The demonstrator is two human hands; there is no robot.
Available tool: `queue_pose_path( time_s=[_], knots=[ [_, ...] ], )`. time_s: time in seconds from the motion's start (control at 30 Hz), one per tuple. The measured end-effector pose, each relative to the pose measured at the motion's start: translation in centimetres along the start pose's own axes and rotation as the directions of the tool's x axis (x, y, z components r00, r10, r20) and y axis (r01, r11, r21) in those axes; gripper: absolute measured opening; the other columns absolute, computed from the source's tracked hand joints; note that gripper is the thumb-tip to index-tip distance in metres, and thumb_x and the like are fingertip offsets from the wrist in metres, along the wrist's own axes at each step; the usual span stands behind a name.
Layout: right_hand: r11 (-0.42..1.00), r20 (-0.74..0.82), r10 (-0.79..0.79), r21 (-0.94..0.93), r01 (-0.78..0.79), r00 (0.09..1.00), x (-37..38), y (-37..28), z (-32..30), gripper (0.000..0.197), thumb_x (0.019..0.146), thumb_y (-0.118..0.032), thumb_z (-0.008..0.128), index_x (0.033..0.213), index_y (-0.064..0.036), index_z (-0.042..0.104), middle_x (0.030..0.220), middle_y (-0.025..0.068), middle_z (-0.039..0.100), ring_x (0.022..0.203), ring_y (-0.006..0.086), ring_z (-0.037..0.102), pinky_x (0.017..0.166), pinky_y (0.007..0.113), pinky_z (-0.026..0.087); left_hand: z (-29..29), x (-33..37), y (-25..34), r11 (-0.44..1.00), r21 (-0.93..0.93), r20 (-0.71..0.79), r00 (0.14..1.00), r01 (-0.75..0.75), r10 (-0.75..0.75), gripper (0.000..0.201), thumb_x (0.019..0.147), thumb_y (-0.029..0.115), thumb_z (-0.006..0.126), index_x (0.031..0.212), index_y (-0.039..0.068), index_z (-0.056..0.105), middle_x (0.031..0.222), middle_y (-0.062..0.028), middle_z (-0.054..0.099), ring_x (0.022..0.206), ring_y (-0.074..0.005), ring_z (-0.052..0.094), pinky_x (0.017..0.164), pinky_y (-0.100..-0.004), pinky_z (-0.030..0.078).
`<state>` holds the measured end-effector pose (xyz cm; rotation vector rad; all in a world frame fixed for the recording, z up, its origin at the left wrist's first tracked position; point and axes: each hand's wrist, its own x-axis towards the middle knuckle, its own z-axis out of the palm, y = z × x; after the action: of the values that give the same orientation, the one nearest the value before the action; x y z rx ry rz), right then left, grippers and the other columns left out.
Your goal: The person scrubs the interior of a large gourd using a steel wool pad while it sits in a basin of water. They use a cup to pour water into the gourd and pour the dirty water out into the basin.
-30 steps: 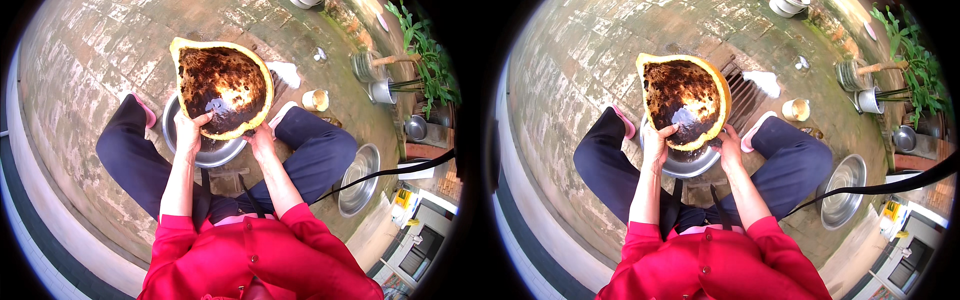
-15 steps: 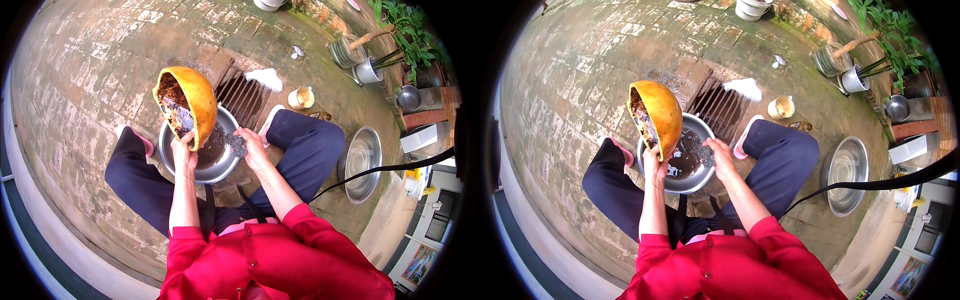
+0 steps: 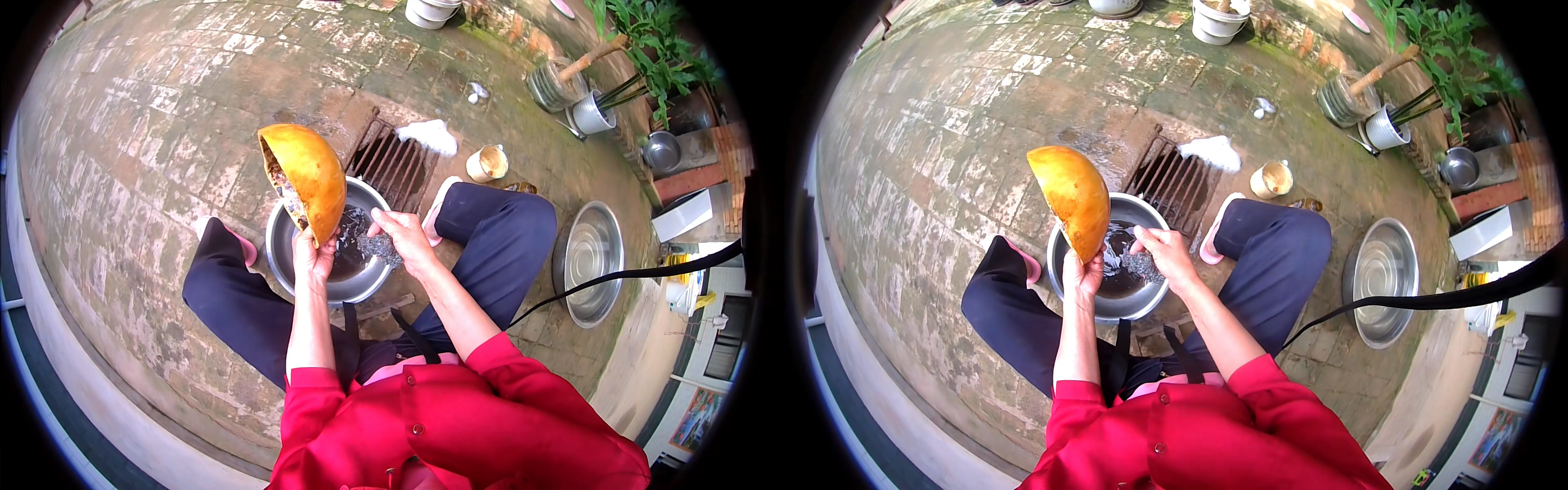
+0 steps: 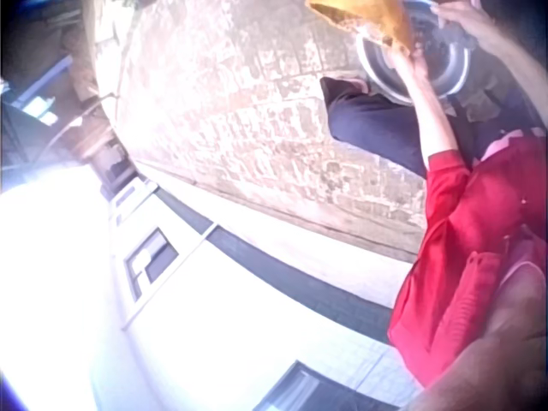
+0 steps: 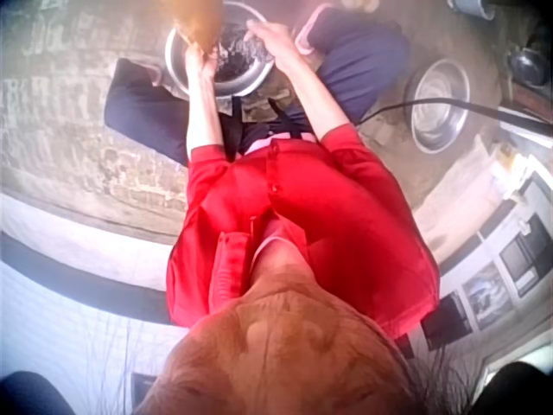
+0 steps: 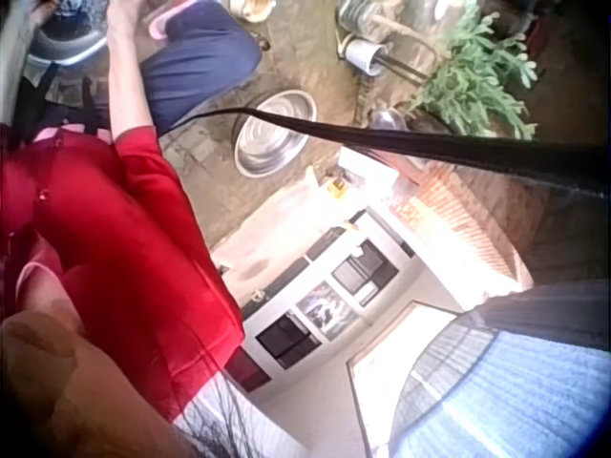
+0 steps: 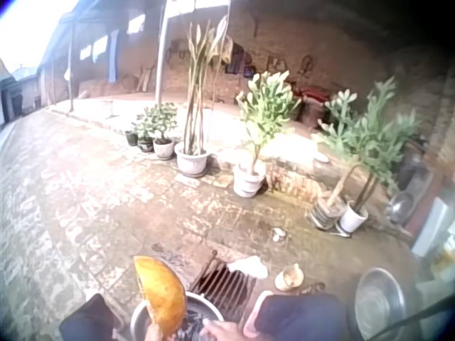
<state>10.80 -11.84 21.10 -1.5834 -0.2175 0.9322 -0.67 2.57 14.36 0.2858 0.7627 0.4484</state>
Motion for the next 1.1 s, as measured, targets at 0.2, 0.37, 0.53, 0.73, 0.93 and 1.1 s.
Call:
queue_pose_path(
  time_s=[0.2,0.37,0.53,0.73,0.93,1.1],
  knots=[
    [0.979,0.078,-0.109,-0.164,0.121,0.991,-0.4,-0.6,0.8,0.033,0.093,-0.030,0.058,0.078,-0.0023,0.067,0.074,-0.0017,0.061,0.074,0.0052,0.052,0.071,0.022,0.041,0.4,-0.5,0.2,0.994,0.098,-0.131,0.990,-0.047,0.059,0.020,0.084,0.005,0.058,0.100,-0.007,0.057,0.078,-0.0168,0.065,0.054,-0.0206,0.060,0.043,-0.0238,0.048],
    [0.947,0.082,-0.234,-0.208,0.246,0.969,-0.3,-0.4,1.1,0.031,0.091,-0.028,0.060,0.075,-0.0027,0.065,0.067,-0.0026,0.056,0.063,0.0052,0.046,0.060,0.024,0.038,0.8,-1.0,0.2,0.952,0.283,-0.156,0.974,-0.116,0.165,0.016,0.083,0.003,0.059,0.094,-0.008,0.061,0.074,-0.0147,0.066,0.050,-0.0201,0.061,0.039,-0.0228,0.048],
    [0.954,0.065,-0.243,-0.165,0.250,0.968,-0.2,-0.5,1.3,0.024,0.090,-0.024,0.061,0.081,-0.0020,0.065,0.072,0.0000,0.061,0.068,0.0059,0.052,0.064,0.024,0.042,1.7,-1.6,-0.1,0.919,0.340,-0.176,0.947,-0.198,0.270,0.012,0.080,0.000,0.061,0.090,-0.007,0.058,0.070,-0.0136,0.064,0.041,-0.0190,0.057,0.032,-0.0234,0.046],
    [0.930,0.062,-0.245,-0.268,0.252,0.968,-0.1,-0.6,1.1,0.022,0.091,-0.023,0.062,0.088,-0.0016,0.064,0.077,-0.0026,0.060,0.072,0.0039,0.051,0.067,0.021,0.041,1.4,-1.4,-0.3,0.858,0.420,-0.150,0.910,-0.296,0.387,0.016,0.081,-0.003,0.061,0.097,-0.006,0.058,0.081,-0.0134,0.065,0.050,-0.0187,0.062,0.032,-0.0240,0.047],
    [0.885,0.022,-0.286,-0.378,0.272,0.958,0.4,-0.4,0.2,0.022,0.088,-0.023,0.065,0.087,-0.0015,0.064,0.073,0.0029,0.063,0.068,0.0083,0.056,0.064,0.026,0.044,2.1,-1.7,-0.4,0.793,0.489,-0.110,0.876,-0.363,0.469,0.019,0.083,-0.001,0.059,0.102,-0.003,0.057,0.084,-0.0108,0.065,0.053,-0.0167,0.062,0.034,-0.0243,0.049],
    [0.912,0.015,-0.279,-0.308,0.270,0.960,0.7,-0.3,-0.4,0.021,0.087,-0.022,0.065,0.086,-0.0014,0.064,0.070,0.0044,0.063,0.066,0.0091,0.055,0.062,0.028,0.044,2.1,-1.7,-0.3,0.765,0.507,-0.060,0.868,-0.399,0.492,0.020,0.083,-0.002,0.060,0.103,-0.004,0.057,0.085,-0.0115,0.065,0.055,-0.0166,0.062,0.035,-0.0246,0.050]
  ],
)
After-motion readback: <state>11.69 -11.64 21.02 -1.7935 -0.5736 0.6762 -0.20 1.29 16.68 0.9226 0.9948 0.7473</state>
